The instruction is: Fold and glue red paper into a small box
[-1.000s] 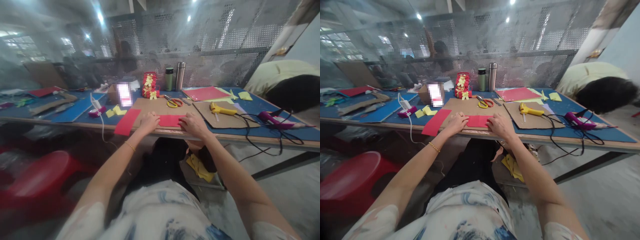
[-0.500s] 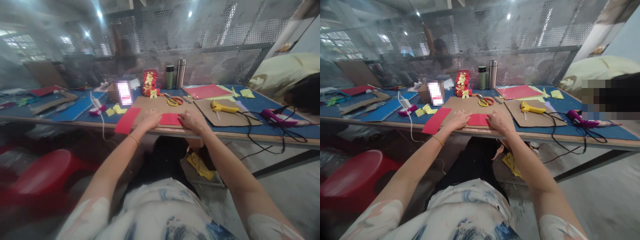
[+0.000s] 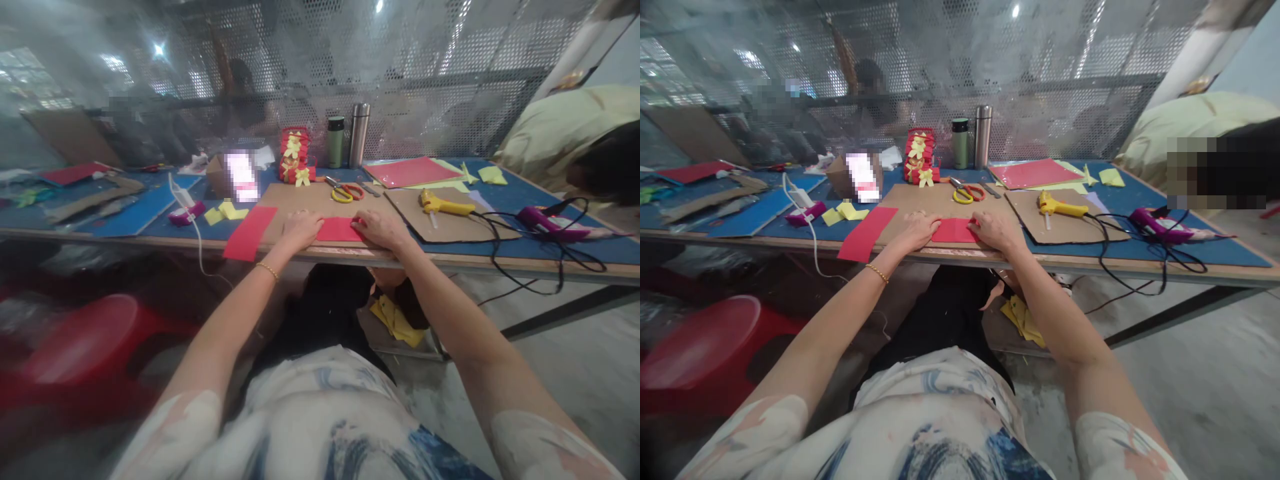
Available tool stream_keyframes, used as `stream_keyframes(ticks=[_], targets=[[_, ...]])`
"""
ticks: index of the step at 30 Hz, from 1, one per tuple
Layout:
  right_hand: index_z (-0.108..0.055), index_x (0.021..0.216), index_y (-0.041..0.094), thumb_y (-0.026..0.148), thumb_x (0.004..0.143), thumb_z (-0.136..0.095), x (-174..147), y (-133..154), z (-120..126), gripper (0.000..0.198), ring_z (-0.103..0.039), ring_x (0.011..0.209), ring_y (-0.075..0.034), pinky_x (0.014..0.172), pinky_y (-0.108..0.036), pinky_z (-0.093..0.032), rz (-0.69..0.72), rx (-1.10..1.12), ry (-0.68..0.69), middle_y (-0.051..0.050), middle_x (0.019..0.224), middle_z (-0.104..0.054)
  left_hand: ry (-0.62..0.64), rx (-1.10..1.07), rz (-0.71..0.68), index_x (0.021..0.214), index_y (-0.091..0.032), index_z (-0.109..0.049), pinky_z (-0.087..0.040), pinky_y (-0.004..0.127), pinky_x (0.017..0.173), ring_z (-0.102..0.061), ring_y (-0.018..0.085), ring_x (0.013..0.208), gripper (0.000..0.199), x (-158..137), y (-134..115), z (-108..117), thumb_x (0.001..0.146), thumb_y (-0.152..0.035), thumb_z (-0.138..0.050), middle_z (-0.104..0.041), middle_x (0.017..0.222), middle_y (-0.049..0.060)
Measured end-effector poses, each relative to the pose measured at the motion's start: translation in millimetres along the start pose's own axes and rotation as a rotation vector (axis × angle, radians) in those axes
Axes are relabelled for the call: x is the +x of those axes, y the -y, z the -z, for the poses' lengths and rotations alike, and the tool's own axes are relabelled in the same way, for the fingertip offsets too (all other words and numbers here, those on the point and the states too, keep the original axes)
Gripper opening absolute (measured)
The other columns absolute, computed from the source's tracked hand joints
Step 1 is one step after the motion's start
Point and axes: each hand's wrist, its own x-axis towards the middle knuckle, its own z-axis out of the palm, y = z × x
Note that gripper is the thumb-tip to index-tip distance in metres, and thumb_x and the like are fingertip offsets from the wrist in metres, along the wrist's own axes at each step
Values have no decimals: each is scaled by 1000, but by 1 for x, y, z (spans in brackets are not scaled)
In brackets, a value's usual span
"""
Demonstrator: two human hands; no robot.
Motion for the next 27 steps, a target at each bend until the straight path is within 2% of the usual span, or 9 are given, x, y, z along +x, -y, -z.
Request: stream_keyframes(ticks=[8,13,17,23,27], targets=[[-71,120,17,38,106,-38,-5,6,3,41,-69,98,-26,75,-32,-42,1,-27,-22,-16,116,-74,12,9,-30,134,-26,-68,-44,44,91,-65,31,107,47,2,6,-4,106,-38,-33,-70,117,16],[-69,130,22,39,106,-37,-7,7,1,44,-70,96,-27,75,-33,-42,25,-43,-38,-16,111,-73,-11,55,-72,148,-30,-57,-44,42,89,-66,32,107,49,0,5,-3,107,-37,-32,-70,119,17],[-67,136,25,39,107,-35,-8,7,1,46,-70,97,-28,75,-33,-42,47,-50,-30,-16,109,-73,66,88,-167,154,-36,-49,-43,42,91,-66,33,109,50,3,5,5,107,-41,-34,-72,118,16],[-75,122,22,38,105,-38,-7,9,5,43,-69,91,-26,74,-33,-41,40,-19,-15,-17,107,-74,155,16,-148,149,-37,-56,-41,44,97,-65,34,115,47,12,6,12,105,-45,-41,-74,120,14],[-74,122,22,37,104,-41,-7,6,2,41,-68,91,-24,75,-31,-41,36,27,-78,-14,105,-74,65,-41,-101,144,-32,-61,-43,43,95,-67,33,110,45,8,8,4,105,-42,-40,-73,116,14]])
